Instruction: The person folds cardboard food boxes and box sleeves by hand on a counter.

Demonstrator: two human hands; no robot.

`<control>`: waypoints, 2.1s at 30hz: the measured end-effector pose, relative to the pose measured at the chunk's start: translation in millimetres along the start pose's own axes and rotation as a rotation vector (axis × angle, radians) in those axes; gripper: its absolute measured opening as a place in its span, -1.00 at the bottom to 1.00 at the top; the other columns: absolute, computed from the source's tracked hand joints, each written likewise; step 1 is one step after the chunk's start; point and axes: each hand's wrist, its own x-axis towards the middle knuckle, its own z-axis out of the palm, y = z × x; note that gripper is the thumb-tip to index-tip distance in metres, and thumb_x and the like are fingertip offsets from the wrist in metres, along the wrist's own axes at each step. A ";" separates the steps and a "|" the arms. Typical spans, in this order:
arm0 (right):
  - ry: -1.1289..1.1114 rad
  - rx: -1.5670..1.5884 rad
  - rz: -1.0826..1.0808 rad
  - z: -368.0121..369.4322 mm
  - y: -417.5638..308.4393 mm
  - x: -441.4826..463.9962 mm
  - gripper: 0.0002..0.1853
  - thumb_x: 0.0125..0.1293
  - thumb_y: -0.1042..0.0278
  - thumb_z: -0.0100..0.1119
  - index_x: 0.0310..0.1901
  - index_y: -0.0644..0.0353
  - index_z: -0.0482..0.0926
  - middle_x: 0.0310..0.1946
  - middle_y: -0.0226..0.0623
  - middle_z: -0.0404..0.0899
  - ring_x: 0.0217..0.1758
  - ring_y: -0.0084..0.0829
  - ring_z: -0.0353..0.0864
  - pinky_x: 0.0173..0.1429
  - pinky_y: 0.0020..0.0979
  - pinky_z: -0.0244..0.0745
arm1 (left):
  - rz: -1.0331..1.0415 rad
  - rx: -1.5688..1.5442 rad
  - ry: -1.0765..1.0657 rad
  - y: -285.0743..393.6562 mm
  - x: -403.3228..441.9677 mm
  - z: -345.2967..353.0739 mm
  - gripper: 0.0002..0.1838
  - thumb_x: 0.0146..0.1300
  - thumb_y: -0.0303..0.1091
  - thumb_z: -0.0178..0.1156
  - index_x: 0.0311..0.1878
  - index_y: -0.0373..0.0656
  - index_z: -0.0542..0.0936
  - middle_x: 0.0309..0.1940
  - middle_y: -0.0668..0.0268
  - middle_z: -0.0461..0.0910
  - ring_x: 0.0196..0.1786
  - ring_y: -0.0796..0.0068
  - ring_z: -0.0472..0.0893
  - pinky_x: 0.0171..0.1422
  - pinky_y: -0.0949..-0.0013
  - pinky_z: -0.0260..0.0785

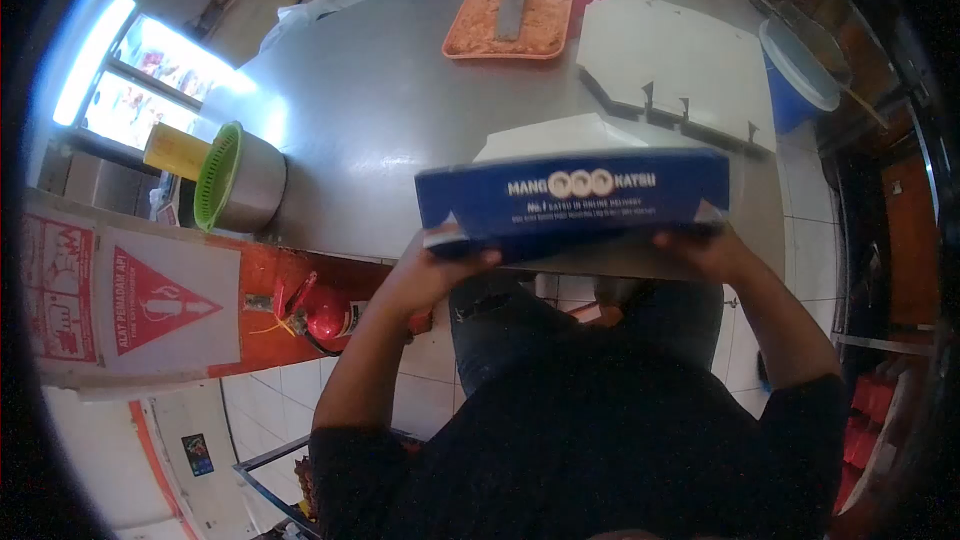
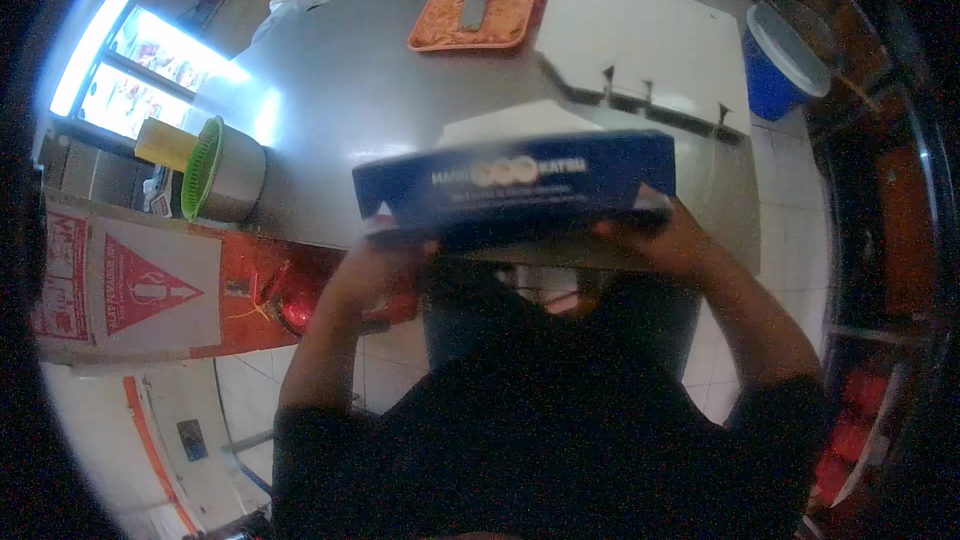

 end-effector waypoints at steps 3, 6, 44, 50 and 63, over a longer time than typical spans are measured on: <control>-0.026 0.067 0.133 -4.9 -9.6 19.8 -0.20 0.17 -0.15 0.57 0.34 0.12 0.53 0.23 -0.07 0.64 0.33 -0.13 0.59 0.51 -0.14 0.34 | -0.041 -0.212 0.018 -2.1 11.9 -1.8 -0.33 0.15 -0.21 0.58 0.28 -0.22 0.55 0.15 0.15 0.65 0.26 0.24 0.57 0.44 0.18 0.35; -0.011 0.068 0.182 -12.9 -3.3 41.4 -0.14 0.11 -0.15 0.60 0.32 0.25 0.53 0.22 0.02 0.64 0.29 -0.10 0.61 0.46 -0.11 0.39 | -0.025 -0.233 0.113 -9.3 17.1 11.0 -0.32 0.15 -0.24 0.58 0.28 -0.29 0.51 0.14 0.09 0.65 0.23 0.22 0.60 0.40 0.19 0.39; -0.007 -1.029 -0.436 62.9 -56.6 134.8 -0.01 0.43 -0.48 -0.12 0.60 0.22 0.13 0.61 0.25 -0.03 0.72 0.17 -0.19 0.68 0.28 -0.49 | 0.241 0.022 0.190 -40.3 62.5 0.2 -0.16 0.23 0.02 0.52 0.34 -0.40 0.40 0.04 0.00 0.68 0.03 0.23 0.69 0.12 0.19 0.57; 0.148 -0.966 -0.521 71.4 -55.3 123.0 -0.06 0.37 -0.44 -0.02 0.55 0.17 0.27 0.56 0.22 0.12 0.65 0.23 -0.02 0.66 0.33 -0.46 | 0.236 0.134 0.254 -25.9 53.8 0.8 -0.19 0.25 -0.01 0.51 0.27 -0.45 0.37 0.02 0.00 0.66 -0.03 0.25 0.70 0.06 0.17 0.59; 0.486 -0.885 -0.887 71.6 -45.4 87.6 -0.17 0.32 -0.20 0.26 0.48 0.17 0.34 0.54 0.14 0.12 0.62 0.19 0.05 0.64 0.25 -0.17 | 0.353 0.389 0.802 -37.2 14.0 38.0 -0.22 0.21 0.14 0.48 0.14 -0.34 0.38 -0.11 -0.14 0.69 -0.08 -0.08 0.74 0.01 -0.03 0.58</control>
